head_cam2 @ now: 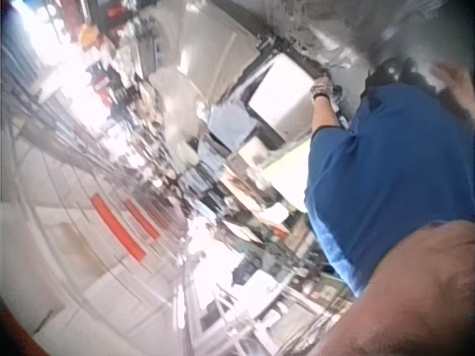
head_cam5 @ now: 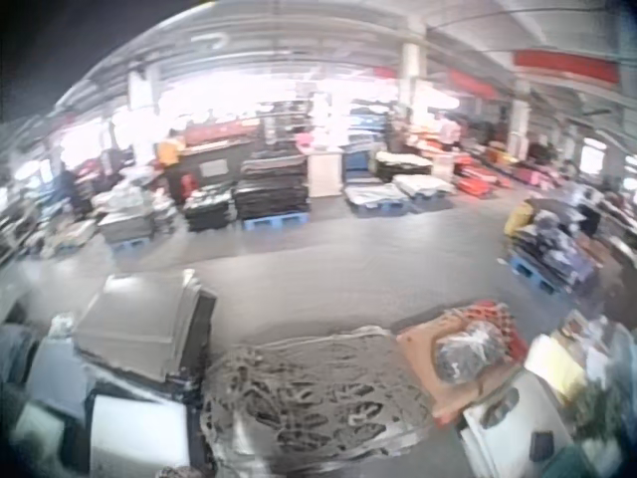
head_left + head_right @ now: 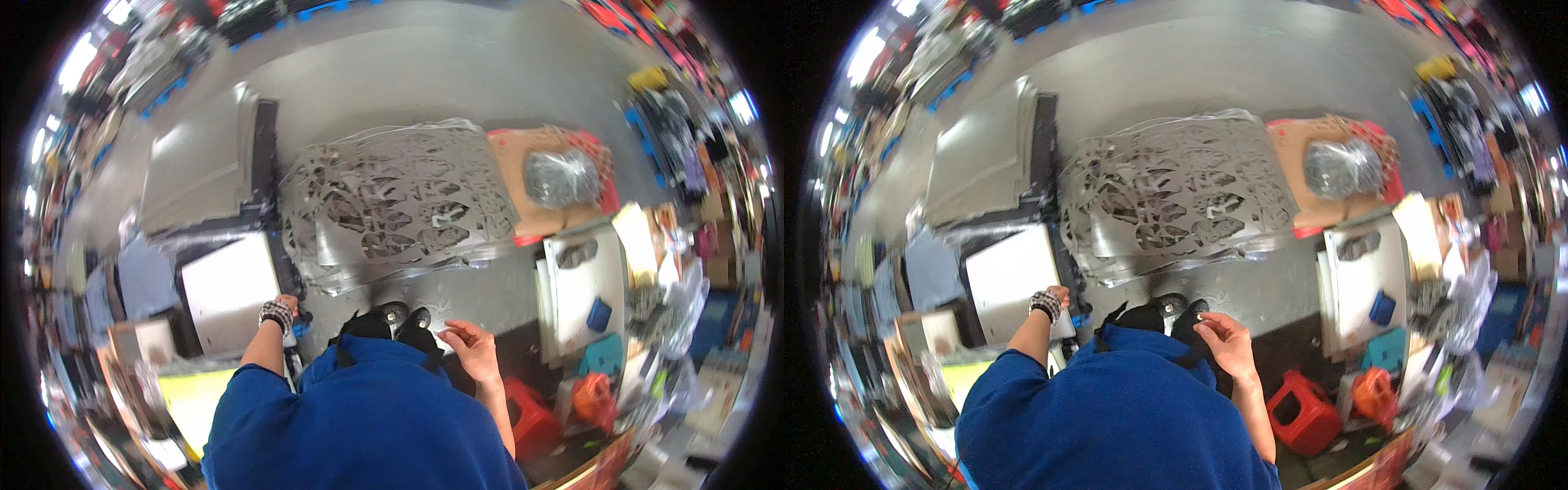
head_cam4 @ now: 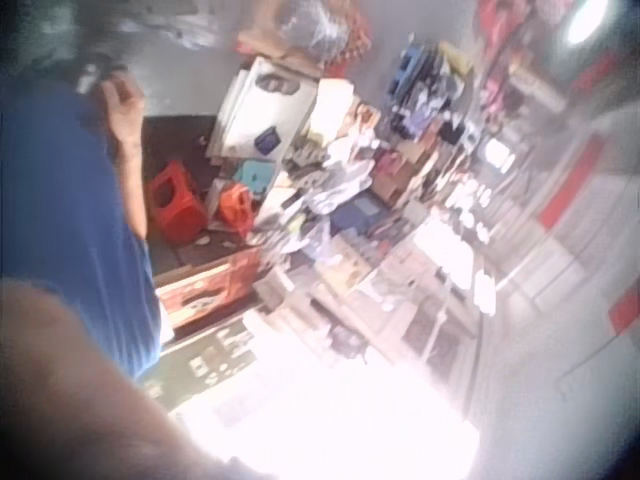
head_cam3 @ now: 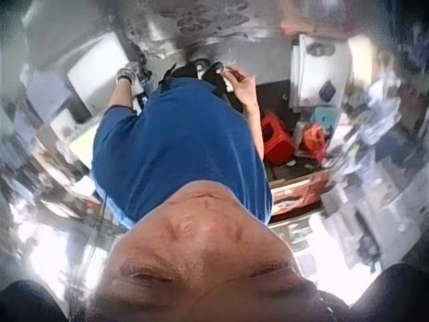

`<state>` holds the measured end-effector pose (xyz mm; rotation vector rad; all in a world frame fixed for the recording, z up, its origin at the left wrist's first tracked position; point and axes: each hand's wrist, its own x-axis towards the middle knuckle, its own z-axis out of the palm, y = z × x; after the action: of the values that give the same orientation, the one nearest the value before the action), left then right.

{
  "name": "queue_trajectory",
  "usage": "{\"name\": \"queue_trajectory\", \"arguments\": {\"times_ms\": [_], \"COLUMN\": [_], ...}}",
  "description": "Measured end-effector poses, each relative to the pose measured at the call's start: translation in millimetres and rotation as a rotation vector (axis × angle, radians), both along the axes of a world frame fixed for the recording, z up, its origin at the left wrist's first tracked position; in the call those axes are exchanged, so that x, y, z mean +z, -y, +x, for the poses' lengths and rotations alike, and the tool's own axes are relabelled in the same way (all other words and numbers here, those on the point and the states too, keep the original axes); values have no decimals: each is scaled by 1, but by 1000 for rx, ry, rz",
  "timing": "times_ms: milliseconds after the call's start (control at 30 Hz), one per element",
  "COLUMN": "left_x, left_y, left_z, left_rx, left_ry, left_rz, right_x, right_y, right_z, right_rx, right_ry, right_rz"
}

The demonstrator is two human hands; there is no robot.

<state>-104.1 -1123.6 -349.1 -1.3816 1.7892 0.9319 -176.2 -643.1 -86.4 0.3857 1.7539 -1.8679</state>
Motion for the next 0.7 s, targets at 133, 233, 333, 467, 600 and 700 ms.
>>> {"name": "queue_trajectory", "arguments": {"times_ms": [133,233,333,467,600,700], "left_x": [21,27,26,42,51,33], "left_y": [-42,-59,-71,-88,-53,19], "left_z": [77,84,64,38,14,-23], "left_rx": [259,295,209,-29,-97,-21], "left_ry": [-157,-316,-416,-543,-497,-547], "left_rz": [151,180,163,136,185,261], "right_x": [90,143,174,194,185,166], "right_y": [-8,16,62,117,179,244], "right_z": [-46,-65,-58,-70,-69,-61], "right_rx": [524,928,763,979,952,793], "right_ry": [-583,-822,-962,-774,-734,-735], "right_rz": [-218,-975,-1345,-1468,-1465,-1469]}}
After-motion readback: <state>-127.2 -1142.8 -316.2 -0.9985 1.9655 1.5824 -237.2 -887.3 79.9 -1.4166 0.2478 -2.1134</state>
